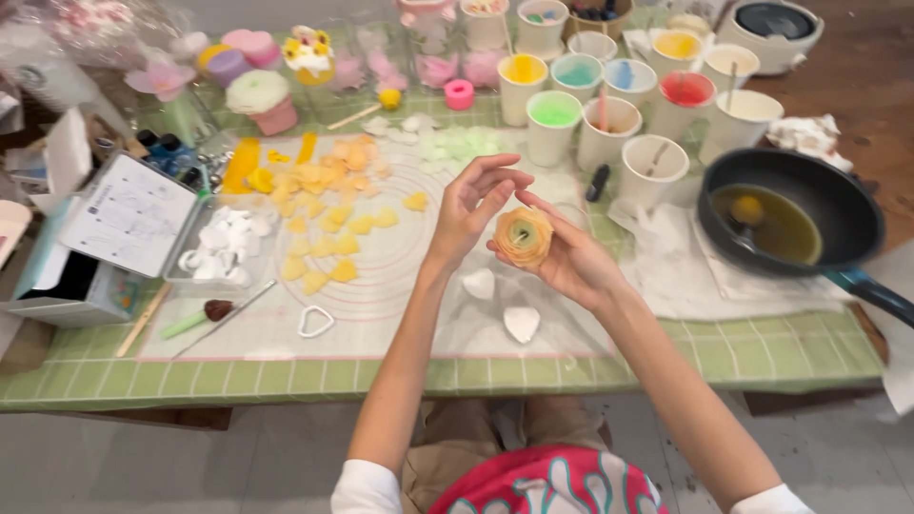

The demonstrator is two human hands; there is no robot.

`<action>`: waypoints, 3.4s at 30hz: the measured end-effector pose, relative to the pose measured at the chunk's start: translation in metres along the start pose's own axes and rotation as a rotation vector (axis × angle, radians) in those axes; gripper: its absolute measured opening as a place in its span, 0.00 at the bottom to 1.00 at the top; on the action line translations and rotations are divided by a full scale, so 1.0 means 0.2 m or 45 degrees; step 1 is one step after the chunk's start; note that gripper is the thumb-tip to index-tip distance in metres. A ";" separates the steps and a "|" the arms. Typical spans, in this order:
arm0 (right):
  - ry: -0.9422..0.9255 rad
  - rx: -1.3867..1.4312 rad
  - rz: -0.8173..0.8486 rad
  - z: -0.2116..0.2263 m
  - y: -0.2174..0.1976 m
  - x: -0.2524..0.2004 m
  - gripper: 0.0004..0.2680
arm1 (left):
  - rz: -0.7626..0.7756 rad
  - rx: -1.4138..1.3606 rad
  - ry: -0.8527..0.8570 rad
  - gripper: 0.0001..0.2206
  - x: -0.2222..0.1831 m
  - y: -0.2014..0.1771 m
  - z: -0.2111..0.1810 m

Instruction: Creating a decorative flower by assembling petals made of colored wax.

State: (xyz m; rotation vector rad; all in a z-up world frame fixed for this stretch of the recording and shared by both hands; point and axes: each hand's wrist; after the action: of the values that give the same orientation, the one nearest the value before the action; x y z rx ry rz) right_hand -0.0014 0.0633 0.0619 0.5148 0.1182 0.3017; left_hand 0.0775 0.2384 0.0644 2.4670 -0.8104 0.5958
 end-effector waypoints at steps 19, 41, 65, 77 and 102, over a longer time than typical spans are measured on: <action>-0.300 -0.298 -0.151 -0.16 -0.23 0.51 0.11 | -0.019 1.092 0.487 0.28 -0.05 -0.07 0.01; -0.374 -0.293 -0.115 -0.10 -0.19 0.36 0.16 | -0.006 1.333 0.683 0.22 -0.11 -0.03 0.13; 0.176 0.467 0.184 -0.32 -0.28 0.43 0.15 | -1.358 1.352 0.212 0.06 -0.04 -1.46 -0.29; 0.284 0.607 0.055 -0.31 -0.24 0.43 0.15 | -0.922 2.137 -0.273 0.09 -0.03 -1.90 -0.18; 0.213 0.576 -0.021 -0.21 -0.17 0.40 0.18 | -1.077 0.946 -0.194 0.05 0.11 -1.92 -0.30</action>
State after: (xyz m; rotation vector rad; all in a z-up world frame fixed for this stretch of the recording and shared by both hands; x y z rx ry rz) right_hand 0.0745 0.0794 0.0049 0.9365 0.3581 0.3025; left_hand 0.3214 0.5365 0.0095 3.1703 0.5549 0.4143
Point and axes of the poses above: each hand's wrist, its own x-axis towards the middle knuckle, its own y-axis out of the palm, z = x × y, and after that the axes turned 13 degrees about -x, right-handed
